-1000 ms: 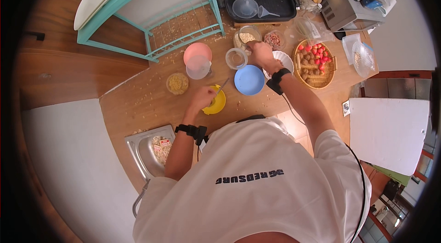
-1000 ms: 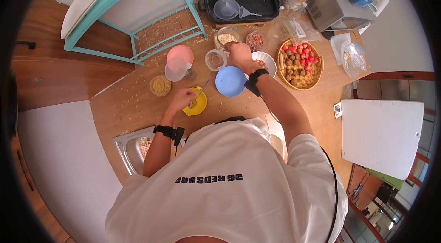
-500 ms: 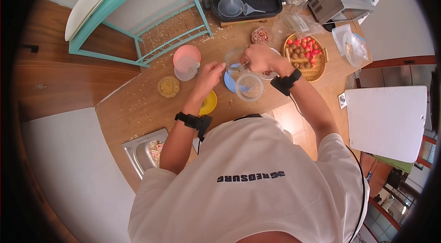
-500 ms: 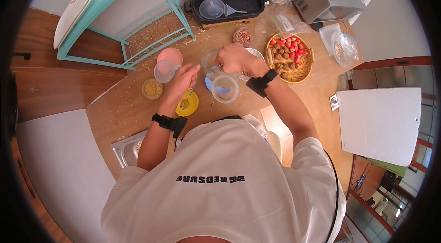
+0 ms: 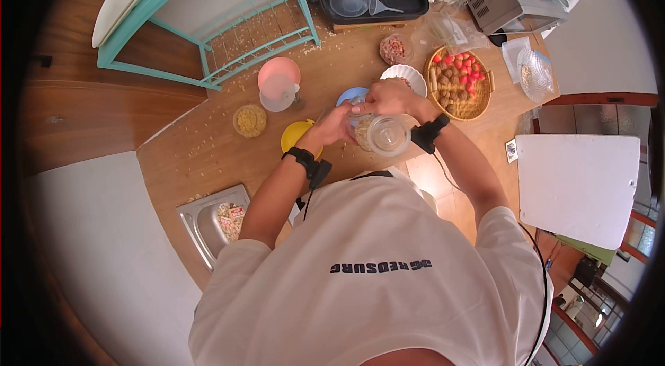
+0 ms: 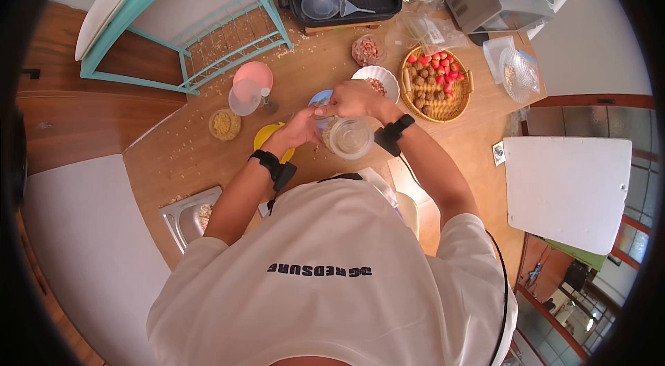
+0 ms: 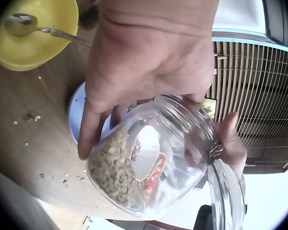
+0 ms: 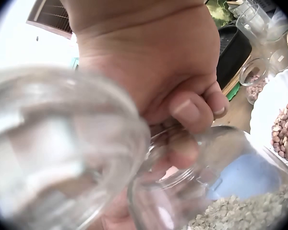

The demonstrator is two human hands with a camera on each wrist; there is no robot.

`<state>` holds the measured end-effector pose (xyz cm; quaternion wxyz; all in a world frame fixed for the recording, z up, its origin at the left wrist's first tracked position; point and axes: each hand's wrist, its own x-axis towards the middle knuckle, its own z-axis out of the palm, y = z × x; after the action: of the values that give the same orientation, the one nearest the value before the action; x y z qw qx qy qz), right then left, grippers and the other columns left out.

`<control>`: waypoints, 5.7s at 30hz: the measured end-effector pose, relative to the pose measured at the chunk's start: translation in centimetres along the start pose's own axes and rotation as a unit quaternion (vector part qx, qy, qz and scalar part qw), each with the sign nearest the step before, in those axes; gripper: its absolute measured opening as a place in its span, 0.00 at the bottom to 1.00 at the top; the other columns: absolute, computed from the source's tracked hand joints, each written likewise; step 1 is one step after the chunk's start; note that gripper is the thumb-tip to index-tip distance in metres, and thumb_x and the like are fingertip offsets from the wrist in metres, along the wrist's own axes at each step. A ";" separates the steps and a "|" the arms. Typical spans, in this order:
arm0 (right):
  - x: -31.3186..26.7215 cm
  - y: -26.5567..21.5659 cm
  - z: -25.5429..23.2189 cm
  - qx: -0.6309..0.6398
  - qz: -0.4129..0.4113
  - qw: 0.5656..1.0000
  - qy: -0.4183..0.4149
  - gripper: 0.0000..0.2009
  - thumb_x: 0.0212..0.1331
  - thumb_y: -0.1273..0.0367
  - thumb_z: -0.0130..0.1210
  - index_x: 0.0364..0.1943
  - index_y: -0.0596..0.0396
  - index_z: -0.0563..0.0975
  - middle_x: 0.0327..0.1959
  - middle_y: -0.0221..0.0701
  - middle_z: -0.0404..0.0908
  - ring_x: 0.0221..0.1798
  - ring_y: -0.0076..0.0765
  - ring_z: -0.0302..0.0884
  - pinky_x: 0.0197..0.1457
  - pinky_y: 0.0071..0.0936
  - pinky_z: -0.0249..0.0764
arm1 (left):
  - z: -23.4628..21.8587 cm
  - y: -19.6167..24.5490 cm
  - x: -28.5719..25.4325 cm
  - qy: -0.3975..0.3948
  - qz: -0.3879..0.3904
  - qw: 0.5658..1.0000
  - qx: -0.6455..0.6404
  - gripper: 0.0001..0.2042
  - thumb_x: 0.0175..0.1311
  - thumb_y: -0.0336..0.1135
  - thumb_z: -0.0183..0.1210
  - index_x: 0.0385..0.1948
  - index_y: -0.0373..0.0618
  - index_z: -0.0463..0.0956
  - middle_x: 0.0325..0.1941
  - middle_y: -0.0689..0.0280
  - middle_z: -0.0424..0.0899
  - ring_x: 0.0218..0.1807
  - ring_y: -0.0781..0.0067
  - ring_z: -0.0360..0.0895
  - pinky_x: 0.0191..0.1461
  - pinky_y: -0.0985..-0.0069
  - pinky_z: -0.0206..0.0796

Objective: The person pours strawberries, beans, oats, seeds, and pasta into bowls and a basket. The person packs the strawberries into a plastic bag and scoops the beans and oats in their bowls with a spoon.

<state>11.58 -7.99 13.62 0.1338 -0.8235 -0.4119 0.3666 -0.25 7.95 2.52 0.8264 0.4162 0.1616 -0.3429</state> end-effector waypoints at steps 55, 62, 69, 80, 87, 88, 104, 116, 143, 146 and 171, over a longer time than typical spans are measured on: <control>6.0 6.5 4.7 0.345 0.216 0.888 -0.214 0.29 0.55 0.37 0.51 0.22 0.49 0.77 0.16 0.25 0.73 0.16 0.21 0.67 0.18 0.20 0.60 | -2.9 -2.5 3.3 0.117 -0.208 0.964 0.121 0.34 0.69 0.59 0.20 0.58 0.41 0.63 0.47 0.49 0.80 0.42 0.53 0.81 0.47 0.54 0.73; 5.6 5.5 4.0 0.346 0.216 0.889 -0.209 0.29 0.55 0.37 0.50 0.20 0.49 0.76 0.13 0.24 0.71 0.13 0.20 0.63 0.16 0.19 0.57 | -3.0 -2.3 3.1 0.099 -0.200 0.967 0.121 0.34 0.69 0.59 0.19 0.59 0.42 0.63 0.47 0.50 0.80 0.42 0.54 0.81 0.47 0.53 0.72; 5.3 5.3 3.8 0.340 0.224 0.888 -0.212 0.27 0.57 0.38 0.50 0.19 0.47 0.74 0.12 0.22 0.69 0.12 0.19 0.61 0.15 0.18 0.55 | -2.8 -2.5 3.1 0.090 -0.203 0.967 0.127 0.34 0.69 0.58 0.20 0.58 0.42 0.64 0.47 0.50 0.80 0.40 0.55 0.82 0.43 0.55 0.75; 5.7 6.9 4.9 0.393 0.219 0.864 -0.226 0.26 0.58 0.40 0.51 0.20 0.47 0.74 0.12 0.21 0.69 0.11 0.16 0.60 0.12 0.15 0.54 | -2.9 -2.7 3.4 0.065 -0.196 0.968 0.143 0.33 0.69 0.58 0.18 0.58 0.45 0.65 0.44 0.54 0.82 0.38 0.60 0.83 0.37 0.61 0.78; 5.8 6.8 4.8 0.412 0.231 0.854 -0.217 0.25 0.55 0.40 0.55 0.21 0.48 0.76 0.14 0.22 0.72 0.12 0.15 0.64 0.12 0.12 0.57 | -2.8 -2.4 3.3 0.067 -0.203 0.967 0.139 0.33 0.68 0.58 0.18 0.57 0.47 0.67 0.44 0.55 0.82 0.38 0.61 0.83 0.36 0.62 0.77; 5.8 6.9 4.8 0.423 0.225 0.849 -0.223 0.25 0.55 0.40 0.55 0.21 0.48 0.76 0.15 0.22 0.72 0.12 0.15 0.64 0.13 0.12 0.58 | -2.8 -2.4 3.3 0.066 -0.204 0.967 0.141 0.33 0.68 0.58 0.19 0.57 0.48 0.67 0.44 0.54 0.82 0.38 0.60 0.83 0.36 0.62 0.77; 4.1 5.7 4.2 0.290 0.139 0.931 -0.173 0.30 0.59 0.42 0.51 0.25 0.61 0.79 0.20 0.31 0.76 0.26 0.26 0.70 0.33 0.29 0.66 | -2.2 -1.3 1.8 0.071 -0.195 0.971 0.117 0.32 0.68 0.57 0.27 0.59 0.40 0.64 0.46 0.44 0.79 0.40 0.51 0.81 0.44 0.58 0.75; 3.4 5.3 -1.2 0.297 0.108 0.949 -0.015 0.30 0.57 0.43 0.55 0.23 0.61 0.78 0.17 0.26 0.72 0.23 0.24 0.66 0.28 0.27 0.63 | -2.2 0.7 -2.7 0.061 -0.032 0.996 -0.057 0.24 0.69 0.48 0.44 0.57 0.40 0.58 0.44 0.50 0.75 0.40 0.51 0.80 0.46 0.63 0.75; 12.5 0.6 3.6 -0.020 0.121 0.908 0.400 0.17 0.54 0.59 0.59 0.43 0.54 0.78 0.42 0.42 0.80 0.41 0.51 0.80 0.44 0.40 0.76 | -9.4 -0.7 -9.6 0.370 0.214 0.887 0.175 0.15 0.56 0.27 0.60 0.45 0.41 0.68 0.40 0.64 0.78 0.38 0.76 0.78 0.35 0.81 0.69; 10.9 -3.3 2.2 -0.010 0.085 0.886 0.456 0.14 0.55 0.65 0.55 0.44 0.53 0.77 0.48 0.40 0.77 0.42 0.53 0.79 0.45 0.41 0.76 | -9.5 0.3 -8.8 0.386 0.289 0.850 0.211 0.24 0.52 0.23 0.62 0.53 0.39 0.65 0.44 0.64 0.77 0.43 0.73 0.77 0.44 0.77 0.70; 11.4 -8.6 2.7 0.572 -0.157 0.766 0.247 0.19 0.50 0.76 0.61 0.48 0.58 0.72 0.43 0.34 0.81 0.51 0.31 0.77 0.54 0.27 0.70 | -11.1 -5.7 -11.1 0.413 0.173 0.733 0.512 0.19 0.54 0.31 0.61 0.48 0.41 0.71 0.49 0.53 0.73 0.50 0.52 0.73 0.51 0.63 0.68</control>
<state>9.14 6.03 10.57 0.7332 -0.5801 -0.2020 0.2916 -11.91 19.25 -1.31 0.3857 0.8976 0.2125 -0.0196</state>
